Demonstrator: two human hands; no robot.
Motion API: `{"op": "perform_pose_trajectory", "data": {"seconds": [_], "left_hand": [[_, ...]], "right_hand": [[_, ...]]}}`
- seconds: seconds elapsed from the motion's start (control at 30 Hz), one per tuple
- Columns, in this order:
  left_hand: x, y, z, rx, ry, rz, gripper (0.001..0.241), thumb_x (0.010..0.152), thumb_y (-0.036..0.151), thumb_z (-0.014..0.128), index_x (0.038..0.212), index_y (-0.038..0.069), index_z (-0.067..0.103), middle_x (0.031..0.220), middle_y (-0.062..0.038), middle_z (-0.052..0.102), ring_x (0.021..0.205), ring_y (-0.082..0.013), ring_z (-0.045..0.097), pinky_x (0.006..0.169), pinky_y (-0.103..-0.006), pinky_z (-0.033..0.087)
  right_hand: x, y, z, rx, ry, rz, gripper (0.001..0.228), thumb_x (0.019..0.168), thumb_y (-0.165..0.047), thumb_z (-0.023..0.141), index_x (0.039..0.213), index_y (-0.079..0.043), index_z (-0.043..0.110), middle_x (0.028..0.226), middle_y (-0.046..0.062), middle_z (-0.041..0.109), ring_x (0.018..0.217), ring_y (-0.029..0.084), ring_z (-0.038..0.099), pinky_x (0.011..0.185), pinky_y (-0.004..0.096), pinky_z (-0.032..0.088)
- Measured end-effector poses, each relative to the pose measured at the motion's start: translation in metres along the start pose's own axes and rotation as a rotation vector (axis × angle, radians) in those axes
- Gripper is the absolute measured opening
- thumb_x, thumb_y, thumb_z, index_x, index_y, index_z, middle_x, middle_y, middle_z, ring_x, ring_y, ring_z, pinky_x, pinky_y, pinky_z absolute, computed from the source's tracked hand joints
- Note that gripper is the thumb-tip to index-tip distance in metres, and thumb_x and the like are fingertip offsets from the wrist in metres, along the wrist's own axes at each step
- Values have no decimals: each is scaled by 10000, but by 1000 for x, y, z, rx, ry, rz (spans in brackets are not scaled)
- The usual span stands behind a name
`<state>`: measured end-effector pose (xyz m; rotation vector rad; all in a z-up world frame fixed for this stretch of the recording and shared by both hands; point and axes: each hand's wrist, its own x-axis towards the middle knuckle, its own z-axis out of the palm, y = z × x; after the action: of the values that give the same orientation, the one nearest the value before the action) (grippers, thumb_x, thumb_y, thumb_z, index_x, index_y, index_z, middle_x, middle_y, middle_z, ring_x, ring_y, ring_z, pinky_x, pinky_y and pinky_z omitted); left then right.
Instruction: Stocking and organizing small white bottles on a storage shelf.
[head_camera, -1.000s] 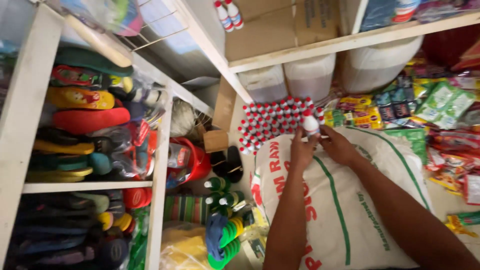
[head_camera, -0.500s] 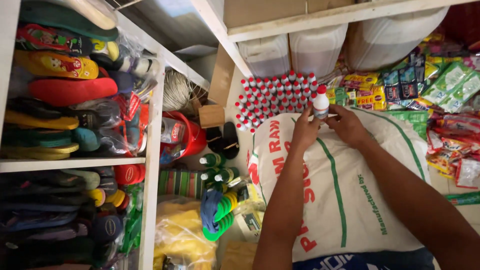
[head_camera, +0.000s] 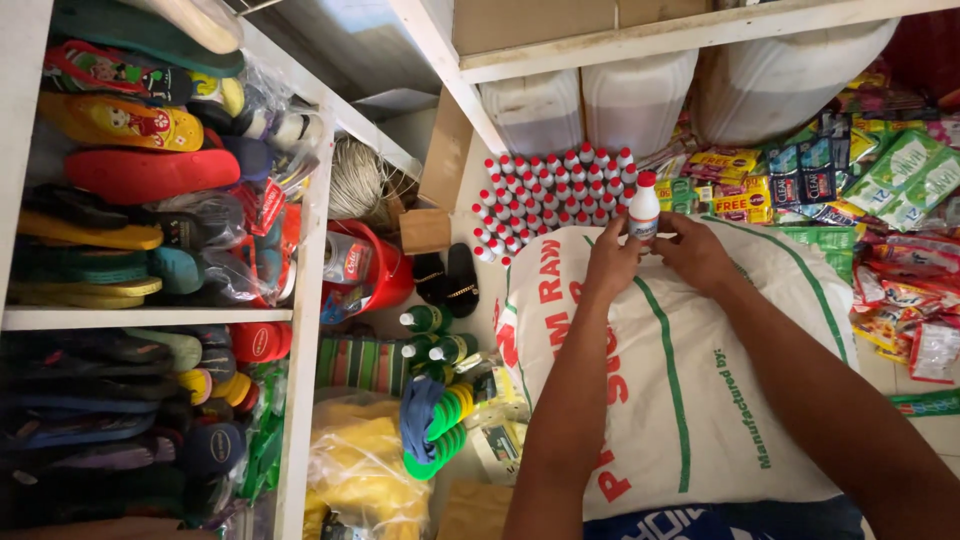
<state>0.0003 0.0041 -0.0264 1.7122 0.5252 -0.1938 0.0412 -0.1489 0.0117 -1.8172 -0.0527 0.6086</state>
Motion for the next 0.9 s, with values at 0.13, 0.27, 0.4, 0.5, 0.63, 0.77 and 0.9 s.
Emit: {"op": "perform_pose_trajectory", "data": {"seconds": [0.13,0.27,0.4,0.5,0.63,0.77,0.9], "left_hand": [[2,-3,0,1,-11,7,549,950,214,550,1497,169,530,1336,-210,655,873,-305,745,832,-406,609],[11,-12,0,35,-18,0,564,953,246,564,1510,178,515,1358,-213,646,947,-349,740,859,-446,594],[10,-14,1,18,-17,3,552,946,261,571,1495,210,534,1352,-181,656,933,-319,744,856,-410,608],[8,-11,0,11,-23,21,590,936,252,570,1522,213,511,1366,-190,646,947,-330,742,861,-418,606],[11,-15,2,3,-23,42,598,933,233,574,1526,180,508,1355,-206,647,911,-325,742,860,-426,601],[12,-20,2,-8,-29,40,608,933,236,575,1534,178,502,1360,-205,644,886,-307,743,852,-419,602],[12,-20,3,-41,-27,44,587,937,232,593,1517,174,526,1345,-214,648,894,-327,741,838,-419,604]], "right_hand": [[0,3,0,15,-7,3,497,923,-82,700,1410,-25,620,1284,277,655,998,343,695,814,433,588],[0,-3,-1,6,-12,6,489,928,-80,701,1404,-10,618,1280,280,657,999,341,699,811,425,589],[-1,1,-1,-10,7,5,500,913,-60,701,1404,-10,619,1264,276,664,981,336,699,797,419,592],[1,6,0,0,18,-6,493,896,-66,716,1379,-8,636,1242,268,673,961,321,700,783,401,593],[1,5,1,3,28,-13,478,900,-72,716,1367,0,640,1240,276,671,950,326,701,766,404,594],[-1,2,1,7,26,-11,481,894,-57,706,1367,-2,639,1242,278,671,956,329,699,773,404,593],[1,4,0,-8,18,-13,495,891,-53,705,1377,8,632,1251,285,664,949,334,702,774,407,595]]}}
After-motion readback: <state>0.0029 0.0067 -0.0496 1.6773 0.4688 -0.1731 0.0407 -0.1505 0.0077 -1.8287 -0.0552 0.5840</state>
